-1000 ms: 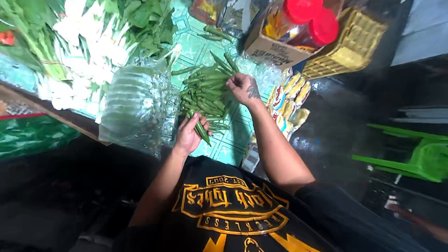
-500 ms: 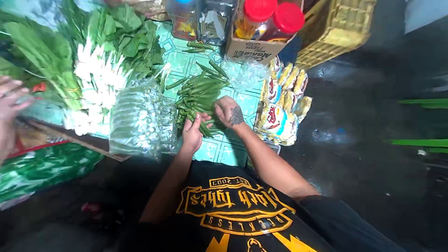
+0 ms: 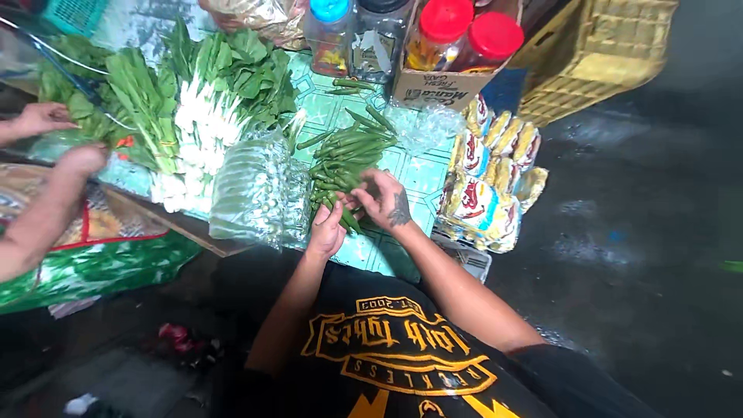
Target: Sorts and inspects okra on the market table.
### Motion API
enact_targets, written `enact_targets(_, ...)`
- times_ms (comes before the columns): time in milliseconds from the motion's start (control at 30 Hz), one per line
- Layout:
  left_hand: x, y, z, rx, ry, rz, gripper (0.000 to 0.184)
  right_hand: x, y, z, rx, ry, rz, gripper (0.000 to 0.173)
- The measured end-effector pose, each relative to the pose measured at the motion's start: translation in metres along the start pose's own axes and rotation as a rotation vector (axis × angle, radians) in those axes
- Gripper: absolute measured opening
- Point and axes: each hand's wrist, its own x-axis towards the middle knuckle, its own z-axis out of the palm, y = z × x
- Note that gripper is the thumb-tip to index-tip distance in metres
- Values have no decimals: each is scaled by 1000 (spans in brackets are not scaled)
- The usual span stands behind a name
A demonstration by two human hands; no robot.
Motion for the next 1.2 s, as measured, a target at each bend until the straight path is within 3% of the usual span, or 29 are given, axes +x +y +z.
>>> enact_targets(100,1,3,12,6,-3,27,33,-13,-19,9,39,28,-41,20)
enact_targets(367,10,-1,13,-81,-43,45,36,-19,-14,16,120,80,-30,17)
enact_targets(433,13,1,9,-86,-39,52,35,-18,-11,17,101,1,-21,21)
enact_targets(600,23,11,-3,-80,100,1,34,4,-10,9,-269,-253,-155,39)
enact_targets(667,28,12,-5,-81,78,-21,35,33,-4,4,-185,-295,-142,44)
enact_targets(767,37,13,-8,-29,7,-62,27,103,26,0,-32,-193,92,42)
enact_targets(833,40,13,-9,50,-5,-76,27,159,53,5,-193,-54,261,38)
enact_targets(933,42,16,-5,219,-35,-62,36,227,77,15,-524,-180,567,42)
enact_targets(1033,42,22,0,451,-71,-35,46,249,81,29,-700,-315,735,52)
enact_targets(1200,48,29,1,722,-119,-33,46,264,77,43,-686,-307,886,59)
